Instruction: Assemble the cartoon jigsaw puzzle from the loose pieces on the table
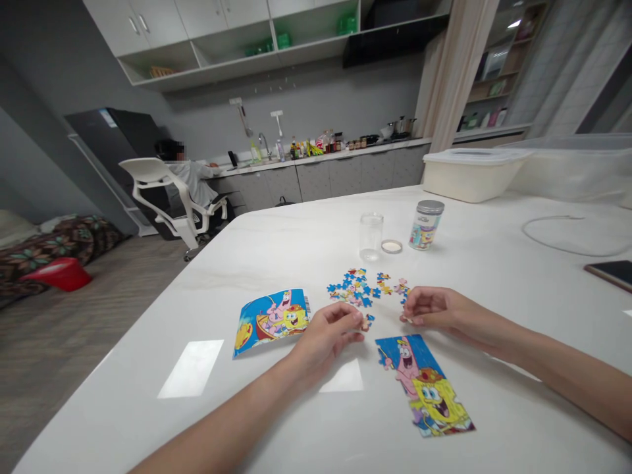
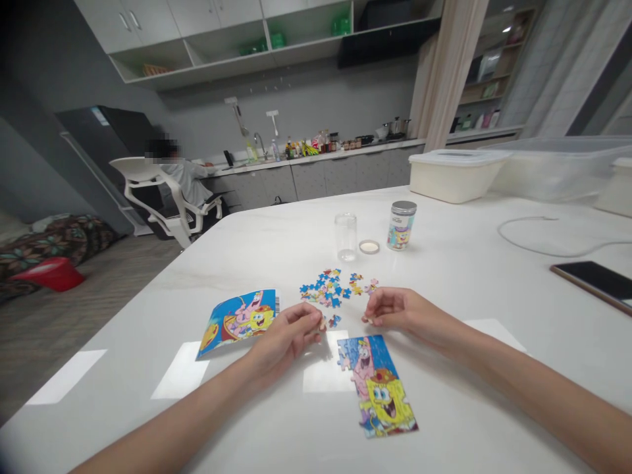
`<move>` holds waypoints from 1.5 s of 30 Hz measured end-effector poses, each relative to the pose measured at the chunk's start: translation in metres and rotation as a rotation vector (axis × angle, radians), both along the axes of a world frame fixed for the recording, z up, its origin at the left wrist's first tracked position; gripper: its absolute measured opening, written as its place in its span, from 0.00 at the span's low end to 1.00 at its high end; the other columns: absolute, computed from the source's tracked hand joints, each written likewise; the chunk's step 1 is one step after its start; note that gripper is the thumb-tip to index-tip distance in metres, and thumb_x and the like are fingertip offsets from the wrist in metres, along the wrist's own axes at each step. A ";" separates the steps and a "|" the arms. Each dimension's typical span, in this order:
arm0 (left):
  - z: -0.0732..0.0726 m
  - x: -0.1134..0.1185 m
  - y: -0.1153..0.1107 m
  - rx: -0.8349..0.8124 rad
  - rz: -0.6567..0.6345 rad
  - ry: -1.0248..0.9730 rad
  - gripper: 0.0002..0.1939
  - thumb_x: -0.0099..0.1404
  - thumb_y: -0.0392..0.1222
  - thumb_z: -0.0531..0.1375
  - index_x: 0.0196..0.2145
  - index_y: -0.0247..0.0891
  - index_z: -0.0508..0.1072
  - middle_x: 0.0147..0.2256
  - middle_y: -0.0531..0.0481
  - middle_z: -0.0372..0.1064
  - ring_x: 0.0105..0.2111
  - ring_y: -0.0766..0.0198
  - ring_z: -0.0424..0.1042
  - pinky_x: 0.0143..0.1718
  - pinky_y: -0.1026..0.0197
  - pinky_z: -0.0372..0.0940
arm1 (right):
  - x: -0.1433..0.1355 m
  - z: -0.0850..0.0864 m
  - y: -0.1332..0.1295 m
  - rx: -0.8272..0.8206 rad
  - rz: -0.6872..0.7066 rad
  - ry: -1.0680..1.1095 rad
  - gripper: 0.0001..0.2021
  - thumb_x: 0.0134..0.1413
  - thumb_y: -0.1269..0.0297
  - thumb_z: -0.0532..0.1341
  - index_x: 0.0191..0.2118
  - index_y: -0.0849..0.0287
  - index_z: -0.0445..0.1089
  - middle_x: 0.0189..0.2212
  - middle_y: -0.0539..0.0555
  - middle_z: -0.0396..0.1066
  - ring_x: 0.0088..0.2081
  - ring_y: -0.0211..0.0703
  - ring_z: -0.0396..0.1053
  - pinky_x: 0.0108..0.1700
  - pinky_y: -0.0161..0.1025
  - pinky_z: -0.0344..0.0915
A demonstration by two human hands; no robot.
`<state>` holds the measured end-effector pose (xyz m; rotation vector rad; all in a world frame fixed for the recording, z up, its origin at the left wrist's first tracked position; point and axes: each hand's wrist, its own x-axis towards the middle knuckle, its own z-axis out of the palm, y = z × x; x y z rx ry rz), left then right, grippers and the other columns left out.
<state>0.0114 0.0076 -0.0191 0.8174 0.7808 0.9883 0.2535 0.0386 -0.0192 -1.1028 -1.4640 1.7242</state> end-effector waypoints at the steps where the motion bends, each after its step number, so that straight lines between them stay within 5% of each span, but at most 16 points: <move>1: 0.000 0.000 0.000 0.000 0.012 0.002 0.11 0.51 0.40 0.70 0.29 0.33 0.73 0.28 0.50 0.69 0.30 0.69 0.68 0.31 0.67 0.63 | 0.000 0.001 0.000 0.001 -0.002 -0.009 0.12 0.40 0.64 0.71 0.31 0.59 0.71 0.35 0.56 0.74 0.41 0.47 0.71 0.44 0.42 0.65; 12: 0.004 -0.003 -0.003 -0.057 0.070 -0.031 0.17 0.46 0.34 0.72 0.33 0.32 0.74 0.34 0.47 0.70 0.34 0.67 0.70 0.39 0.65 0.65 | -0.001 0.003 -0.001 -0.003 -0.057 -0.032 0.14 0.40 0.60 0.72 0.34 0.56 0.73 0.39 0.57 0.73 0.44 0.50 0.71 0.48 0.45 0.65; 22: 0.004 -0.005 -0.003 -0.036 0.055 -0.004 0.14 0.47 0.34 0.72 0.29 0.35 0.71 0.28 0.54 0.65 0.29 0.71 0.65 0.33 0.67 0.63 | -0.002 0.004 -0.001 -0.008 -0.095 -0.046 0.15 0.38 0.59 0.73 0.34 0.57 0.73 0.40 0.56 0.71 0.44 0.52 0.70 0.49 0.46 0.66; 33: 0.001 -0.003 -0.003 0.004 -0.005 -0.018 0.12 0.50 0.37 0.71 0.28 0.33 0.71 0.37 0.46 0.72 0.41 0.62 0.72 0.41 0.63 0.66 | 0.001 0.002 0.000 -0.078 -0.130 0.058 0.14 0.41 0.64 0.72 0.37 0.59 0.75 0.31 0.51 0.70 0.33 0.38 0.68 0.44 0.40 0.67; 37: 0.000 0.000 -0.002 -0.020 0.037 -0.026 0.14 0.51 0.38 0.71 0.29 0.34 0.68 0.31 0.48 0.72 0.35 0.65 0.73 0.36 0.65 0.67 | 0.001 -0.001 0.002 -0.109 -0.123 0.109 0.15 0.41 0.68 0.71 0.40 0.59 0.75 0.31 0.50 0.69 0.32 0.35 0.67 0.41 0.36 0.66; 45: 0.000 -0.001 -0.001 -0.020 0.031 -0.023 0.14 0.50 0.34 0.71 0.29 0.34 0.68 0.29 0.51 0.71 0.31 0.70 0.72 0.33 0.69 0.66 | -0.002 0.006 -0.002 -0.116 -0.103 0.091 0.09 0.45 0.64 0.70 0.30 0.60 0.71 0.35 0.54 0.72 0.36 0.40 0.69 0.41 0.37 0.65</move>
